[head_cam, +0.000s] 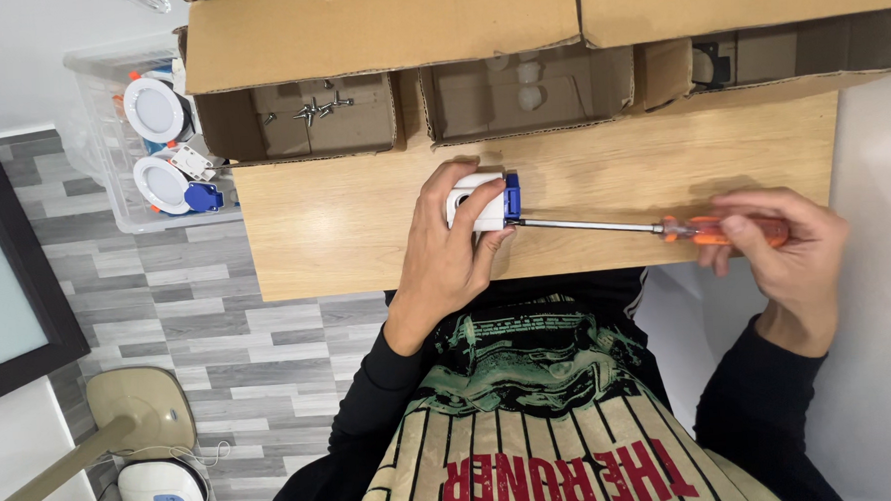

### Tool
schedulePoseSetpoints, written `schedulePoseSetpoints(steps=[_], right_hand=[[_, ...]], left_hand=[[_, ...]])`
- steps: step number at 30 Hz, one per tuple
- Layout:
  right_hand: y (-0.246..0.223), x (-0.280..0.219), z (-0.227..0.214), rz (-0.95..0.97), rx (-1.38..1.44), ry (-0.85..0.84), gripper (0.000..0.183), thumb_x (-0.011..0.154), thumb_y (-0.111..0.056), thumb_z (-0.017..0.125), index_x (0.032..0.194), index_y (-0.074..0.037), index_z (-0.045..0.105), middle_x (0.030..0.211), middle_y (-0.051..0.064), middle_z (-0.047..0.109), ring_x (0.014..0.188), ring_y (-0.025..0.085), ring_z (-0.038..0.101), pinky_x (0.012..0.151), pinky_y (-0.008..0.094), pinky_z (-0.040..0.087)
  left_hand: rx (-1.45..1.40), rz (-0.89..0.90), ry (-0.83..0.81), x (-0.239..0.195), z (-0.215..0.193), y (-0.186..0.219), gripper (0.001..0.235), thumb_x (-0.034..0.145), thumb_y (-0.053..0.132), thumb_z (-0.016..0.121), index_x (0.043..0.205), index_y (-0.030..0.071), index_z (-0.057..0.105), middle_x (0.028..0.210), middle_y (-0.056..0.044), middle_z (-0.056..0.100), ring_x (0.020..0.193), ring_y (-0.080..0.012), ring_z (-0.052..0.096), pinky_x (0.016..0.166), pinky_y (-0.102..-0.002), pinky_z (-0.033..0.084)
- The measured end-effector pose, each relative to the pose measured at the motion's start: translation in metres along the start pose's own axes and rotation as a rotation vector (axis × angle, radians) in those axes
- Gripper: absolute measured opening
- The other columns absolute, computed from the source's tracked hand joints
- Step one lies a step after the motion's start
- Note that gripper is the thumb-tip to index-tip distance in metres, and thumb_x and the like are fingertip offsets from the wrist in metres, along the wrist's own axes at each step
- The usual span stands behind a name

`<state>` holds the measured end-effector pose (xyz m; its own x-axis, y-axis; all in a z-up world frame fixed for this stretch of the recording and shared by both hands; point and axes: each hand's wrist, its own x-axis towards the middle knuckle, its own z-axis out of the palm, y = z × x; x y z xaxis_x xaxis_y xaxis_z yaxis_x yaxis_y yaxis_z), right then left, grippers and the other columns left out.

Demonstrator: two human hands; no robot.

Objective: The person assembles small white and blue electrical components on a wooden table using a screwdriver. They tighten screws into the components, separate parts, and place them into a cardboard box. The person repeats this process with multiple components throughout the video.

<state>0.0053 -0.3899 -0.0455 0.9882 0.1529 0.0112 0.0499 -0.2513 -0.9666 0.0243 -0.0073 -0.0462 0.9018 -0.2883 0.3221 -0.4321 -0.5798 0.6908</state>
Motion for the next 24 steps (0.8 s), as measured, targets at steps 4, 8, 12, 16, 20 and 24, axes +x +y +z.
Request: schedulePoseSetpoints(steps=[4,8,12,16,20,24], right_hand=[[0.016,-0.006,-0.005,-0.047,0.013,0.052,0.033,0.099,0.0,0.075,0.125,0.015,0.062,0.116,0.032,0.072,0.101,0.04,0.077,0.09,0.042,0.069],[0.024,-0.008,-0.01,-0.114,-0.011,0.062,0.038,0.089,0.003,0.086,0.12,0.006,0.065,0.124,0.029,0.071,0.115,0.035,0.076,0.099,0.038,0.07],[-0.002,0.001,0.0,-0.101,-0.056,0.036,0.044,0.091,0.008,0.084,0.129,0.005,0.063,0.134,0.028,0.067,0.127,0.036,0.072,0.096,0.036,0.071],[-0.018,0.004,0.016,0.007,-0.084,0.066,0.05,0.113,-0.03,0.056,0.138,0.014,0.056,0.117,0.031,0.064,0.097,0.037,0.067,0.068,0.038,0.058],[0.001,-0.003,0.013,0.037,-0.028,0.137,0.011,0.118,0.009,0.061,0.124,0.019,0.062,0.085,0.026,0.065,0.062,0.03,0.066,0.05,0.03,0.052],[0.017,-0.013,0.0,0.035,-0.07,0.133,0.022,0.112,-0.003,0.071,0.123,0.016,0.066,0.111,0.029,0.07,0.093,0.041,0.079,0.069,0.037,0.069]], left_hand=[[0.007,-0.006,-0.005,-0.001,0.0,0.001,0.042,0.117,0.027,0.064,0.153,0.01,0.05,0.152,-0.022,0.045,0.146,-0.0433,0.054,0.123,-0.056,0.053],[0.009,-0.008,-0.01,-0.001,0.0,0.001,0.041,0.117,0.027,0.064,0.152,0.01,0.051,0.152,-0.022,0.045,0.146,-0.0433,0.054,0.122,-0.056,0.052],[0.01,0.0,0.001,0.0,-0.002,0.002,0.042,0.117,0.027,0.065,0.152,0.011,0.05,0.151,-0.022,0.047,0.145,-0.0433,0.055,0.119,-0.056,0.054],[0.005,-0.01,-0.011,0.001,-0.003,0.004,0.041,0.117,0.027,0.064,0.152,0.01,0.05,0.151,-0.022,0.047,0.146,-0.0431,0.054,0.12,-0.056,0.053],[0.002,-0.011,-0.006,0.001,-0.002,0.003,0.042,0.116,0.027,0.064,0.152,0.009,0.051,0.151,-0.022,0.047,0.145,-0.043,0.054,0.122,-0.056,0.052],[-0.005,-0.017,-0.006,0.001,-0.003,0.004,0.041,0.116,0.027,0.063,0.151,0.009,0.051,0.151,-0.022,0.047,0.145,-0.0429,0.054,0.122,-0.056,0.052]])
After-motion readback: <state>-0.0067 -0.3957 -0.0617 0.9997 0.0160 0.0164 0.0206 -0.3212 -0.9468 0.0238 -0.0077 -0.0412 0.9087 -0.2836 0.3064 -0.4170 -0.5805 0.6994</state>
